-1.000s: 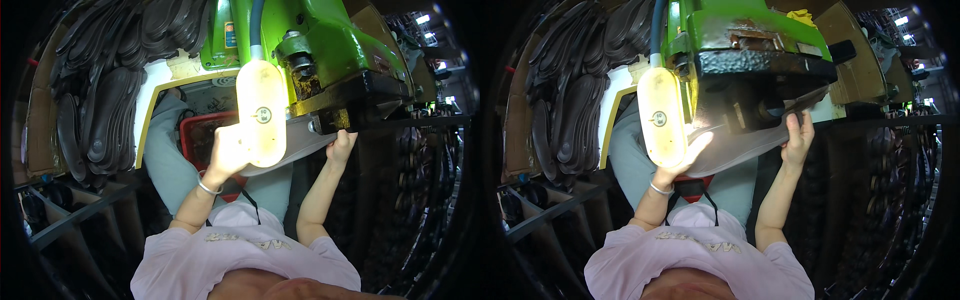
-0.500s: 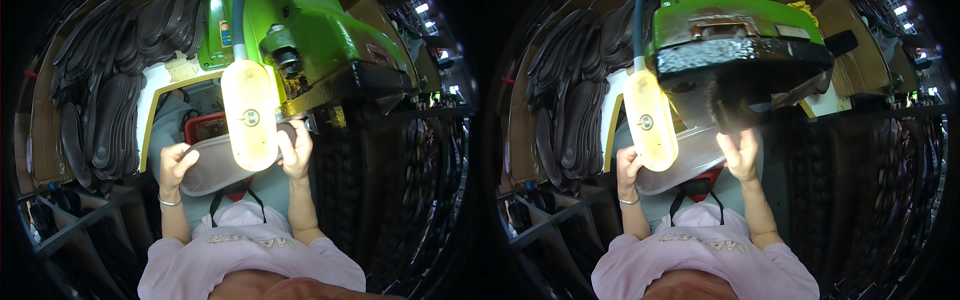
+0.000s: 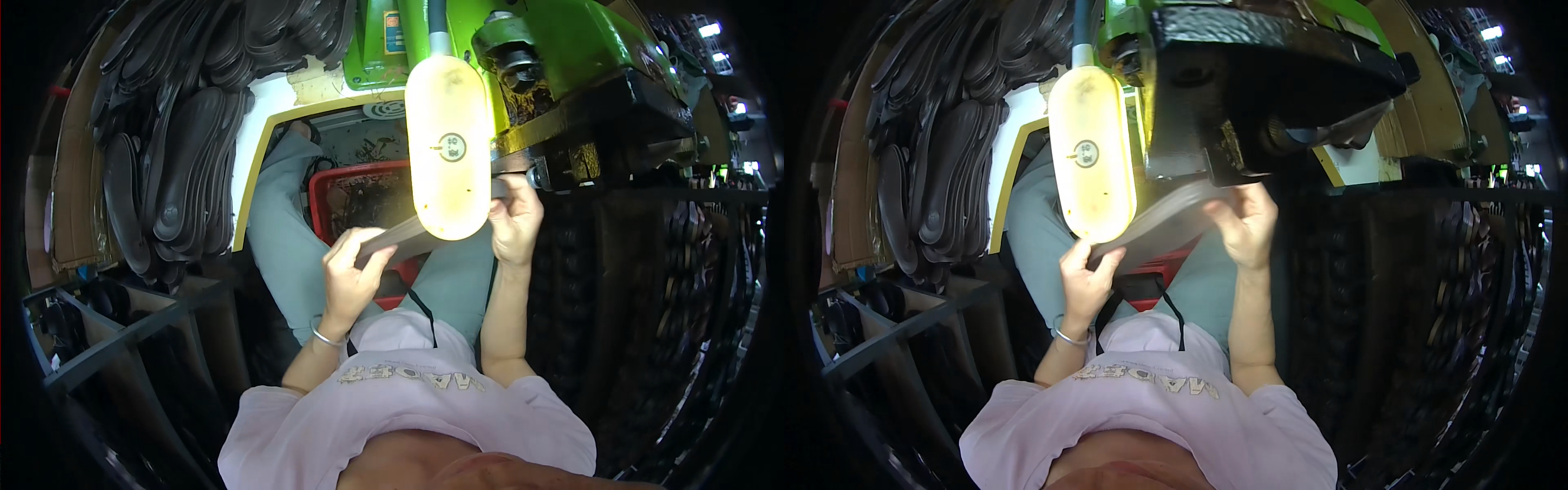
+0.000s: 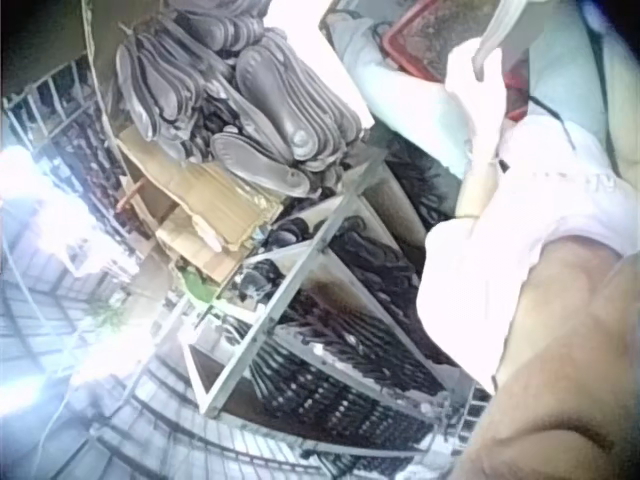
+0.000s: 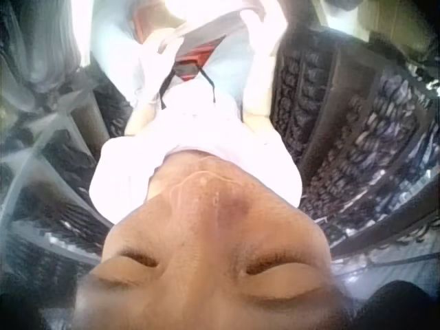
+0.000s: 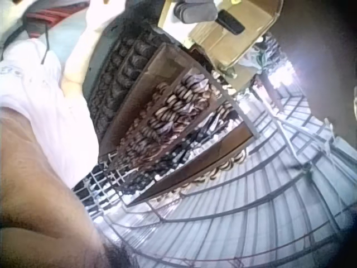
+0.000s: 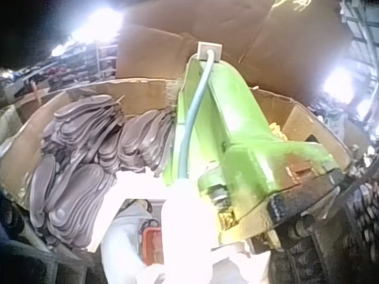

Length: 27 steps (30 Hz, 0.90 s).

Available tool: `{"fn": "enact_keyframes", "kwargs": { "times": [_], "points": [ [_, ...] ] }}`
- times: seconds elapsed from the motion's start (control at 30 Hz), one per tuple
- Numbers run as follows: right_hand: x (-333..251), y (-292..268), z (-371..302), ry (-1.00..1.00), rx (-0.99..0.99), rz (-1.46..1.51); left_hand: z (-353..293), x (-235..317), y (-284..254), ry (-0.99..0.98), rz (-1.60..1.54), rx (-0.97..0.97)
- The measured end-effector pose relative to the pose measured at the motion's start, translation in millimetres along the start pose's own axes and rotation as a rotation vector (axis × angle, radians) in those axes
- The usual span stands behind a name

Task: The person repeatedly picks up dark shoe soles from a stack and presses them against a green grinding machine to smooth the surface. After grinding each sole, the person places it on a nearby pile of finished items. The process is repeated continuously for multiple soles throughout the video.

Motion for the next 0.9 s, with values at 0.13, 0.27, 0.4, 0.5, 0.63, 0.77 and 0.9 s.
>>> {"fn": "enact_keyframes", "kwargs": {
  "times": [0.13, 0.27, 0.4, 0.5, 0.63, 0.77, 0.9],
  "points": [
    [6, -32, -7, 0.032, 0.157, 0.084, 36, 42, 7, 0.294, 0.18, -0.063],
    [9, -54, -7, 0.081, 0.196, 0.099, 49, 49, 24, 0.429, 0.222, -0.074],
    [0, -57, 3, 0.12, 0.211, 0.11, 63, 36, 36, 0.406, 0.098, -0.123],
    [1, -58, 7, 0.165, 0.205, 0.1, 75, 35, 37, 0.434, 0.088, -0.167],
    [8, -35, 1, 0.25, 0.162, 0.151, 82, 22, 12, 0.238, -0.122, -0.115],
    [9, 1, -8, 0.309, 0.085, 0.114, 65, 10, -14, -0.048, -0.169, -0.103],
    [1, 31, -1, 0.309, 0.032, 0.038, -1, -54, -21, -0.256, -0.343, -0.018]
  ]
}}
Point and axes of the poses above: each hand's wrist, its own z-axis towards the middle knuckle, its own y-axis out of the palm, x = y × z, the point moved 9 cm from there along z, towards the middle knuckle, and after that the axes turned 4 degrees about y, right-handed, at the moved point
